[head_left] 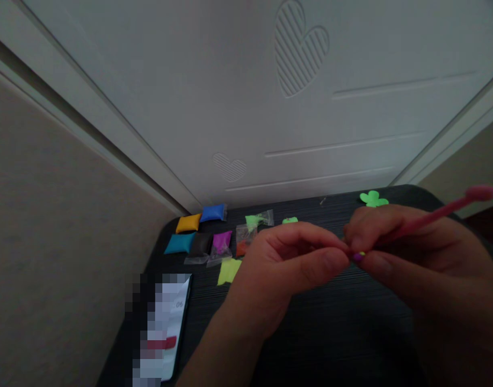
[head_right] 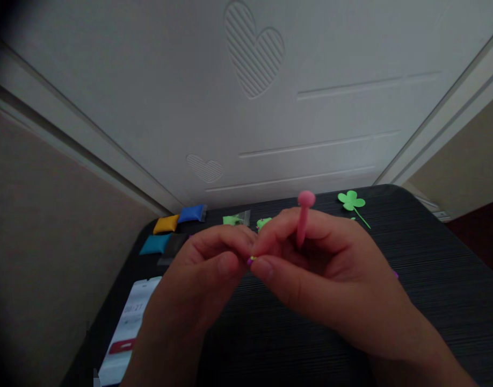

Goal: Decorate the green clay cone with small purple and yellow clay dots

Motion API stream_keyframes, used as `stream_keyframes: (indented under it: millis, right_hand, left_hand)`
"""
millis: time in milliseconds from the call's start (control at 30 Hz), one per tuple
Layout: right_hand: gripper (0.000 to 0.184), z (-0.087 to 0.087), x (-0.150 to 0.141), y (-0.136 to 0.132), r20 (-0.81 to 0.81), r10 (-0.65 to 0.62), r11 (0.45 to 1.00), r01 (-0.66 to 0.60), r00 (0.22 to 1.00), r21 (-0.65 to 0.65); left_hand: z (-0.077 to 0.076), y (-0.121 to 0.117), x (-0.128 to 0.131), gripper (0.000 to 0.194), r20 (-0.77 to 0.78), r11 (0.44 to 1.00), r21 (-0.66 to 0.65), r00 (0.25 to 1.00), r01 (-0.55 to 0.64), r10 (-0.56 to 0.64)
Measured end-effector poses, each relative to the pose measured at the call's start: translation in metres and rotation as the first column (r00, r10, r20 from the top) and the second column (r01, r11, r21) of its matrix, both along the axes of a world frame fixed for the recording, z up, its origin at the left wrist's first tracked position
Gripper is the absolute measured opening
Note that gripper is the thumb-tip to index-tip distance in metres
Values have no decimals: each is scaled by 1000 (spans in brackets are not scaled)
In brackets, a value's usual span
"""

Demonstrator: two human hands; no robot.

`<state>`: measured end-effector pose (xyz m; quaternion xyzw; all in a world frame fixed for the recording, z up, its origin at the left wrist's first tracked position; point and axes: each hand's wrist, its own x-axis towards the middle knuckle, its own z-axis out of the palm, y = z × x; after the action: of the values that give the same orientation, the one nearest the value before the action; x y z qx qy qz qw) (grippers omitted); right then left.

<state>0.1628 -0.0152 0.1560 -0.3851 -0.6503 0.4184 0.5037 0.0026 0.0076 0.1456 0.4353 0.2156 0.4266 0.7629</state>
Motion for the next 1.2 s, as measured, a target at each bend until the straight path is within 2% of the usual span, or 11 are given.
stream_keyframes:
  millis: [267, 500, 600, 700, 800, 967, 1067, 1200]
  right_hand:
    - [10, 3, -4, 0, 11, -5, 998, 4, 1000, 60]
    - [5, 5, -13, -1, 43, -160, 971, 149, 986, 187]
    - [4, 5, -11, 0, 80, -190, 960, 169, 978, 222]
    - [12, 6, -5, 0, 159, -166, 958, 122, 973, 259]
    - [22, 10, 0, 1, 232, -138, 957, 69, 963, 281]
    - [19, 14, 1, 3, 247, -161, 943, 76, 956, 323]
    - [21, 15, 1, 4, 222, -151, 932, 64, 963, 357]
    - [22, 16, 1, 4, 191, -116, 922, 34, 975, 385]
  left_hand:
    - [1, 2, 2, 10, 12, 996, -91, 1000, 9, -8]
    - [1, 2, 3, 11, -13, 993, -117, 1000, -12, 10]
    - [-1, 2, 2, 10, -9, 995, -98, 1000, -10, 9]
    - [-4, 1, 1, 10, 3, 999, -32, 1000, -18, 18]
    - [-4, 0, 0, 12, -52, 992, 99, 995, -79, 85]
    - [4, -4, -1, 16, -171, 906, 370, 944, -203, 282]
    - [10, -6, -1, 15, -182, 877, 416, 922, -241, 340]
    - [12, -6, 0, 13, -188, 885, 404, 926, -231, 327]
